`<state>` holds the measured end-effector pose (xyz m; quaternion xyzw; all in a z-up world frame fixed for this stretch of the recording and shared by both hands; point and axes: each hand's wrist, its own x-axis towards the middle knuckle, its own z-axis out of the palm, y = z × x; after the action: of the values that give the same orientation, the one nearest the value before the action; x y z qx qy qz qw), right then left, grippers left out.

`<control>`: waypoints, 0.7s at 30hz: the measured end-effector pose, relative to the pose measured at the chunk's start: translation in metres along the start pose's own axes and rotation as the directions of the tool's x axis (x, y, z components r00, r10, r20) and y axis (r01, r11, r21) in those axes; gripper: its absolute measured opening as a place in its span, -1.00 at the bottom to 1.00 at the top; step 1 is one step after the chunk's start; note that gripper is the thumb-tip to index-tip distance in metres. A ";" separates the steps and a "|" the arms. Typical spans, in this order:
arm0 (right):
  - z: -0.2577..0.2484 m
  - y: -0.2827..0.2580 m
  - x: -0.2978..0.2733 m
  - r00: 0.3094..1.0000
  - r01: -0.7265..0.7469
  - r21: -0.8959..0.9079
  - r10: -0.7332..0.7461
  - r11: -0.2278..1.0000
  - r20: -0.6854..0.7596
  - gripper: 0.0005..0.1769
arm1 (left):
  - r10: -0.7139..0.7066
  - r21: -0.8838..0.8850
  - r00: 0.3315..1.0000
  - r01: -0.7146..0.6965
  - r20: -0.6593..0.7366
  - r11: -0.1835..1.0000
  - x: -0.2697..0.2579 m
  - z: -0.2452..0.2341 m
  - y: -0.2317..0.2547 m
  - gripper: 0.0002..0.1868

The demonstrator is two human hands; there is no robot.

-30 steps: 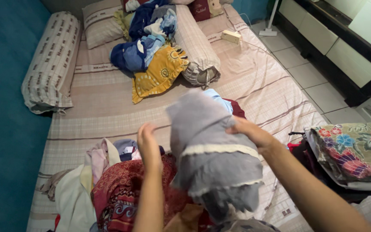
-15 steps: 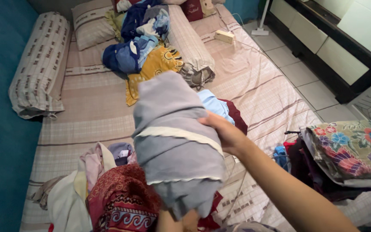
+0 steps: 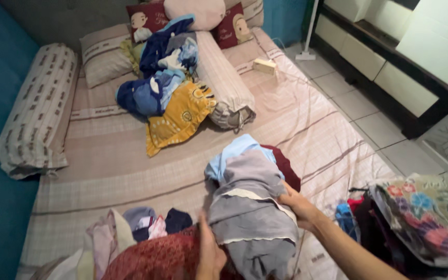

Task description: The person folds various garments including a gray shirt, a red patterned cloth, a beige cloth, a pink patterned cloth, a white cloth, a blue shirt, a red shirt, a peach shirt, a white shirt with a graphic, and a blue shirt. The folded items are stacked on the bed.

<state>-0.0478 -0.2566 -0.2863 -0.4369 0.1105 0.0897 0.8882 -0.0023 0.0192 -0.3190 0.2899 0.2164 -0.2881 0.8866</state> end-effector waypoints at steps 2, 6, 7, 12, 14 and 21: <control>-0.016 -0.025 0.026 0.999 0.037 -0.112 -0.038 0.993 -0.009 -0.07 | 0.070 0.345 0.997 -0.072 0.016 0.936 0.028 0.030 0.009 -0.05; -0.044 -0.055 0.094 0.972 0.074 -0.465 -0.168 0.882 -0.166 -0.07 | 0.359 0.841 0.932 -0.150 -0.055 0.519 0.101 0.087 0.021 0.18; -0.050 -0.057 0.113 0.953 0.061 -0.577 -0.220 0.814 -0.209 -0.07 | 0.454 0.954 0.887 -0.202 0.082 0.222 0.114 0.091 0.016 0.14; -0.059 0.001 0.156 0.941 -0.320 -0.941 -0.153 -0.114 -0.301 0.11 | 0.235 0.834 0.963 0.020 0.133 -0.552 0.161 0.084 -0.035 -0.10; -0.062 0.022 0.157 0.926 -0.378 -0.889 -0.091 -0.259 -0.367 0.20 | 0.256 0.825 0.960 0.052 0.114 -0.563 0.173 0.076 -0.049 -0.07; -0.071 0.055 0.165 0.933 -0.358 -0.824 -0.143 -0.440 -0.329 0.15 | 0.231 0.835 0.973 0.118 0.011 -0.537 0.173 0.058 -0.058 -0.08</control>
<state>0.0882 -0.2693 -0.4151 -0.9713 0.1587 0.1677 0.0574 0.1016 -0.1235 -0.3937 0.9536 -0.0791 -0.2427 0.1597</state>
